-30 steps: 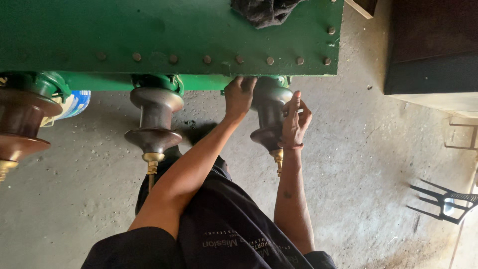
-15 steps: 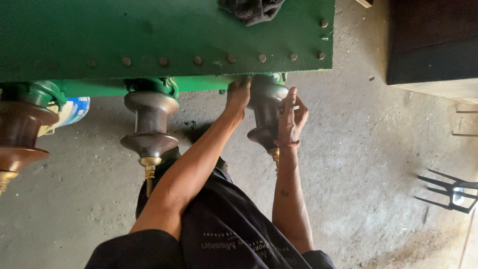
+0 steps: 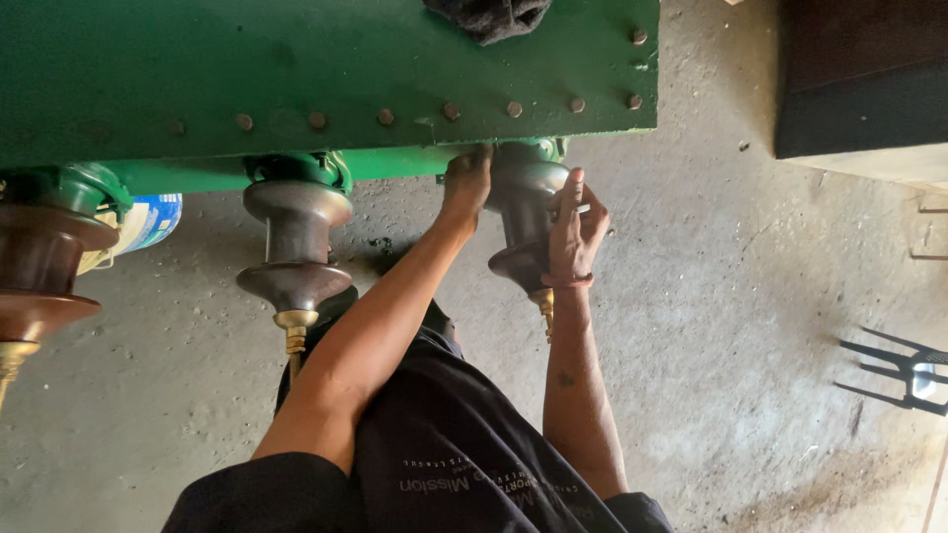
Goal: The person uses a wrench to tighten bolts on a green metal assembly with brown insulators. They move between multiple bolt locations, repositioning the wrench and applying torque to secure the fasteners.
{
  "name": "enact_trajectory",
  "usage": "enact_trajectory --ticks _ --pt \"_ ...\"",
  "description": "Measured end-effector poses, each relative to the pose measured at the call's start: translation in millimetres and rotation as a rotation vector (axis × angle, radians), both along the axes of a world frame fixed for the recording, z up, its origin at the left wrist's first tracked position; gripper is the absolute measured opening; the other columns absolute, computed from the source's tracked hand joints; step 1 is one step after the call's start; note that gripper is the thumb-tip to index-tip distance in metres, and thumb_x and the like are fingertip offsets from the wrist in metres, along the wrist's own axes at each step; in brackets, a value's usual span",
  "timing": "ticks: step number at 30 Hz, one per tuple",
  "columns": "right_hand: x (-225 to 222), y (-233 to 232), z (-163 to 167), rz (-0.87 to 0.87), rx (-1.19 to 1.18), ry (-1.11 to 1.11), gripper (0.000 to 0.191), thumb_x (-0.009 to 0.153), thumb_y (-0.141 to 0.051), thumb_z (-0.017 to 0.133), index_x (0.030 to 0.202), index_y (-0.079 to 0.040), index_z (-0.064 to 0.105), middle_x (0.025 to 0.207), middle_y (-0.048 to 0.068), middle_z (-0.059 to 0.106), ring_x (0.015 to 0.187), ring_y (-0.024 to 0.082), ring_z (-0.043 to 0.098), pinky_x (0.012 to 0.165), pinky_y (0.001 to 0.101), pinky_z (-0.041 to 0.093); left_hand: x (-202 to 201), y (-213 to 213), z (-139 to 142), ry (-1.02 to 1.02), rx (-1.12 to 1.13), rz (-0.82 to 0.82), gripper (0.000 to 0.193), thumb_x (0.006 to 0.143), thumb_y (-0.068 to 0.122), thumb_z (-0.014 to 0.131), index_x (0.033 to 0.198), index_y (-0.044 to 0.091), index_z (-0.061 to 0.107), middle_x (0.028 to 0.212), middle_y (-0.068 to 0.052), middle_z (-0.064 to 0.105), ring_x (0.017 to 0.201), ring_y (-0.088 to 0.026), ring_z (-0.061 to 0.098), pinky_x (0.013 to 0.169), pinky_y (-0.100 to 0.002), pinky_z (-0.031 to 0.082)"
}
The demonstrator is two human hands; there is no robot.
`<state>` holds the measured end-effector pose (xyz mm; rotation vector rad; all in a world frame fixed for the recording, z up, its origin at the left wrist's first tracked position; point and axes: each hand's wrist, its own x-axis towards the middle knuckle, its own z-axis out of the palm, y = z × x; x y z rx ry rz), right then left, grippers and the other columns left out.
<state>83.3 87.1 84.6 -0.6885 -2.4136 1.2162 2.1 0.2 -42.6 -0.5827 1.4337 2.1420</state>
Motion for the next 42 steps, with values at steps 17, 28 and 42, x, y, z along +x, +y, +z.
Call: enact_trajectory --ticks 17,28,42 --pt "-1 -3 4 0.012 0.006 -0.008 0.064 0.103 -0.058 0.054 0.07 -0.003 0.061 0.063 0.0 0.055 0.058 0.01 0.046 0.057 0.0307 0.038 10 -16 -12 0.883 -0.663 -0.076 0.02 0.105 0.008 0.061 0.123 0.009 0.068 0.119 -0.013 0.072 0.112 -0.032 0.066 0.103 -0.042 0.051" --pt "0 -5 4 0.023 0.008 -0.009 0.065 0.105 -0.057 0.053 0.071 -0.002 0.06 0.063 0.0 0.053 0.061 0.01 0.045 0.058 0.0305 0.037 -5 -13 -11 0.905 -0.793 -0.196 0.021 0.103 0.007 0.06 0.123 0.002 0.062 0.112 -0.025 0.067 0.102 -0.043 0.065 0.091 -0.049 0.051" --pt "1 -1 -1 -0.007 0.01 -0.022 0.065 0.104 -0.058 0.054 0.068 -0.004 0.061 0.06 0.0 0.053 0.056 0.009 0.044 0.055 0.0296 0.035 -2 -1 -16 0.749 -0.599 0.07 0.021 0.107 0.018 0.061 0.119 0.001 0.063 0.103 -0.023 0.069 0.088 -0.042 0.068 0.078 -0.048 0.054"
